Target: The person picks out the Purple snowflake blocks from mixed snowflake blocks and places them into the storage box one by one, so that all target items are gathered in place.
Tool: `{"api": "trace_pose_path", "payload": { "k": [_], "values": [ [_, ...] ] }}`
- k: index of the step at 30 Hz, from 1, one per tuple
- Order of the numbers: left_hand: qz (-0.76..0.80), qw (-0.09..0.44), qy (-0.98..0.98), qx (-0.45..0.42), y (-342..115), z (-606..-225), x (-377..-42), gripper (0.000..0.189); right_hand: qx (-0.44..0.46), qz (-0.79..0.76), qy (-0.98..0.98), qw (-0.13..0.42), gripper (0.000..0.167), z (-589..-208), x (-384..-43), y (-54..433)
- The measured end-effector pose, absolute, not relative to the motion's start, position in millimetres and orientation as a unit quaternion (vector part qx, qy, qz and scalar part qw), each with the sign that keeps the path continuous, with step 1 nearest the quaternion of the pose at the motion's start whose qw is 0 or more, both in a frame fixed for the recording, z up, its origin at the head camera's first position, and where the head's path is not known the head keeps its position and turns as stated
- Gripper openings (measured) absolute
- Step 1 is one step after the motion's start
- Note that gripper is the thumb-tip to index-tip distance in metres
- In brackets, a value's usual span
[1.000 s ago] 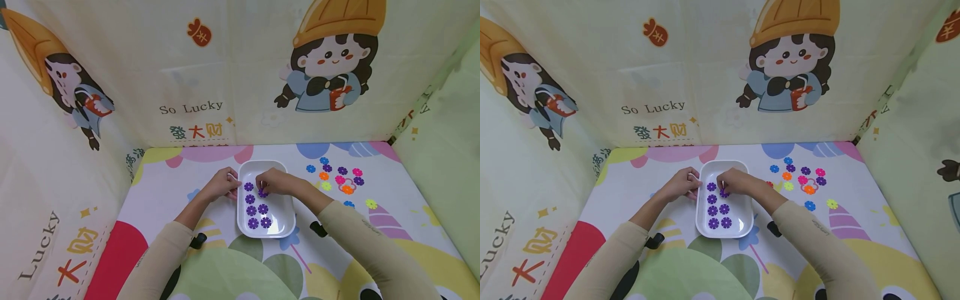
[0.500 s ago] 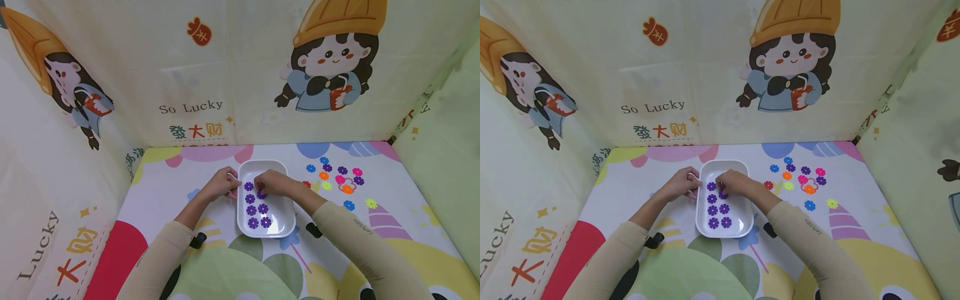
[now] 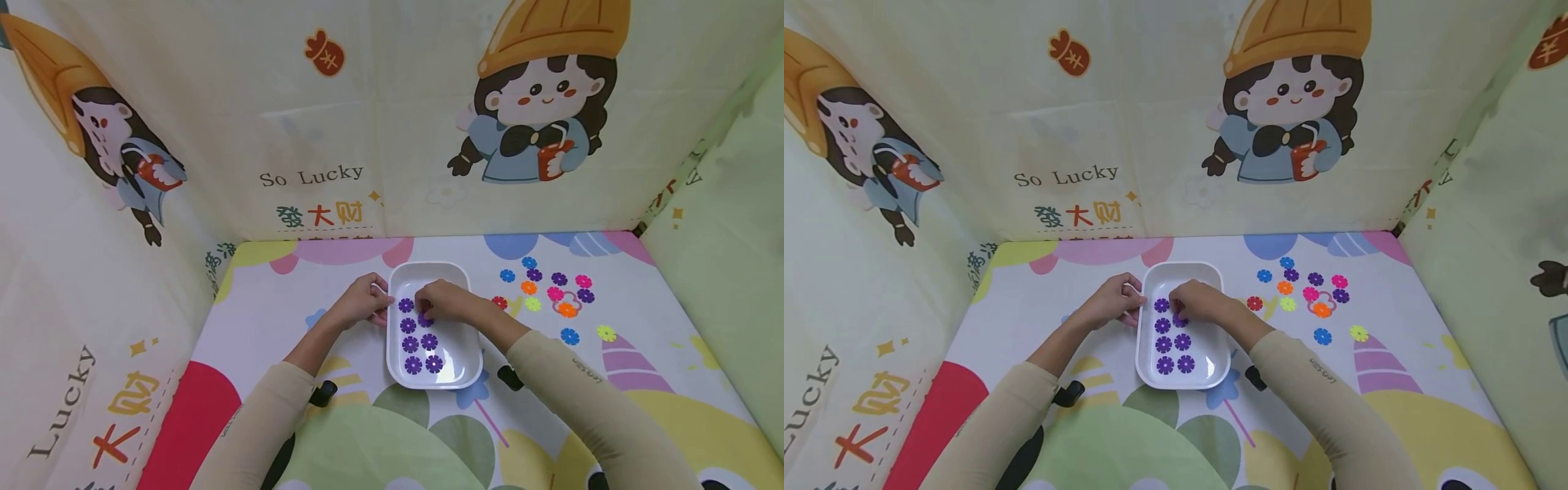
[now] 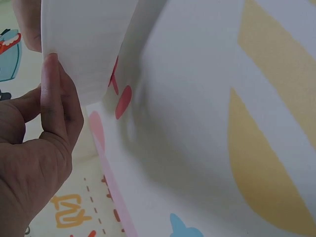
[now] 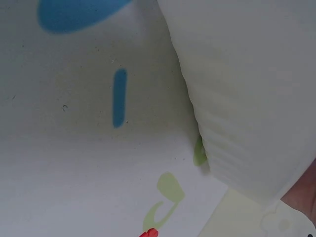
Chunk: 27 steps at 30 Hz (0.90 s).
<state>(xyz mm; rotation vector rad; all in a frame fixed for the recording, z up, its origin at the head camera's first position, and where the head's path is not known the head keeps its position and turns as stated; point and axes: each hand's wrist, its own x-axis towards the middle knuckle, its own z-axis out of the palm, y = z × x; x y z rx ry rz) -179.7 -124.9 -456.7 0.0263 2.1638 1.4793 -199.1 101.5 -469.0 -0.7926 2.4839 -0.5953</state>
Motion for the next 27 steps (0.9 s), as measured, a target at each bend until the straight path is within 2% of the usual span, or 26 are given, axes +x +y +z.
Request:
{"api": "trace_pose_path", "payload": {
  "k": [27],
  "values": [
    [0.542,0.253,0.801,0.008,-123.8,-454.1,-178.4,0.026,-0.28,-0.242,0.9,0.229,0.008,-468.1,-194.7,101.9]
  ]
}}
